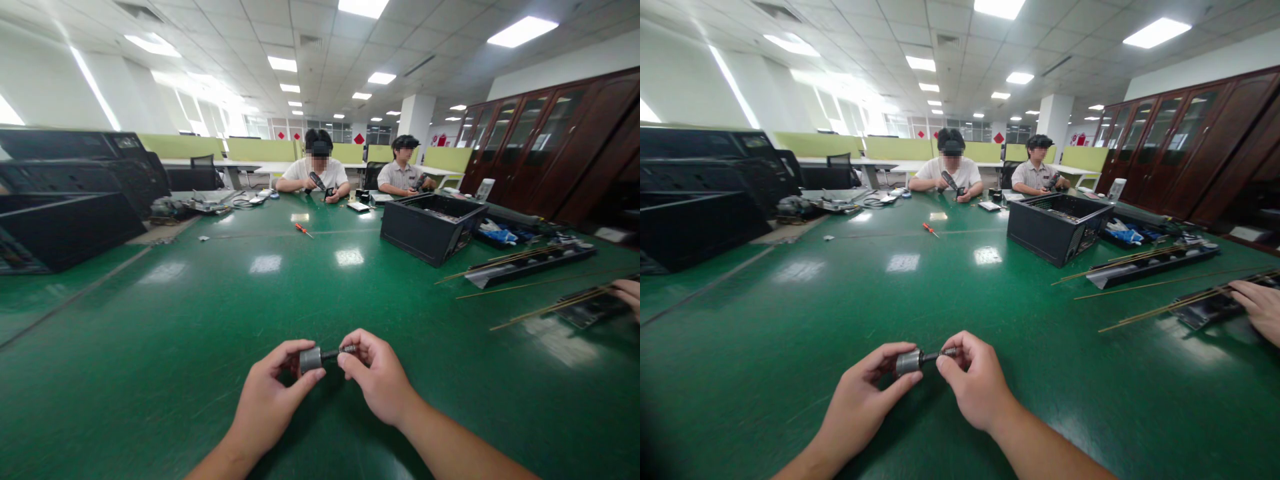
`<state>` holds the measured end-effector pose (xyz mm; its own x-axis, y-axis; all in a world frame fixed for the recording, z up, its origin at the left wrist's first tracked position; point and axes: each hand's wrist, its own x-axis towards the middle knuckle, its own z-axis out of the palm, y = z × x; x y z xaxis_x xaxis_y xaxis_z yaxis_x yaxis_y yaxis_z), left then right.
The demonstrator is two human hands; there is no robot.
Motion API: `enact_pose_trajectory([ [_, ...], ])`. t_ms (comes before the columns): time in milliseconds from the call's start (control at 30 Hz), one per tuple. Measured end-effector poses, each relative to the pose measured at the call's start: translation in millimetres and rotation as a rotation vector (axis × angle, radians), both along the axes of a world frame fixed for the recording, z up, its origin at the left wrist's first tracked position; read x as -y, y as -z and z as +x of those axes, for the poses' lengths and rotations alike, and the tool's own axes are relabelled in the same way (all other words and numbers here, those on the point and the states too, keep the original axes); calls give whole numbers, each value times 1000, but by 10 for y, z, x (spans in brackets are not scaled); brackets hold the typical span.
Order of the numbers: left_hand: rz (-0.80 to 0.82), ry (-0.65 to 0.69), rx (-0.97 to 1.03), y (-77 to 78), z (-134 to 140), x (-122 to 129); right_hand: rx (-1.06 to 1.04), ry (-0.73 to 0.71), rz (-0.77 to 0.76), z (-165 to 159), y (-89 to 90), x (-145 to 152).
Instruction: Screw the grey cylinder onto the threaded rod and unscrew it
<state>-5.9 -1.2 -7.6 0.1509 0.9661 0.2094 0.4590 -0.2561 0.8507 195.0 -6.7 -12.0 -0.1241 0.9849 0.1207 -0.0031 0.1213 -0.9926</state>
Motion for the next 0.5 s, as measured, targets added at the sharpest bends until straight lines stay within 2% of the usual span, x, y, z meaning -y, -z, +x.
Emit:
enact_pose_trajectory([
  [500, 2, -13, -2, 35, -10, -12, -21, 14, 2, 8, -16, -13],
])
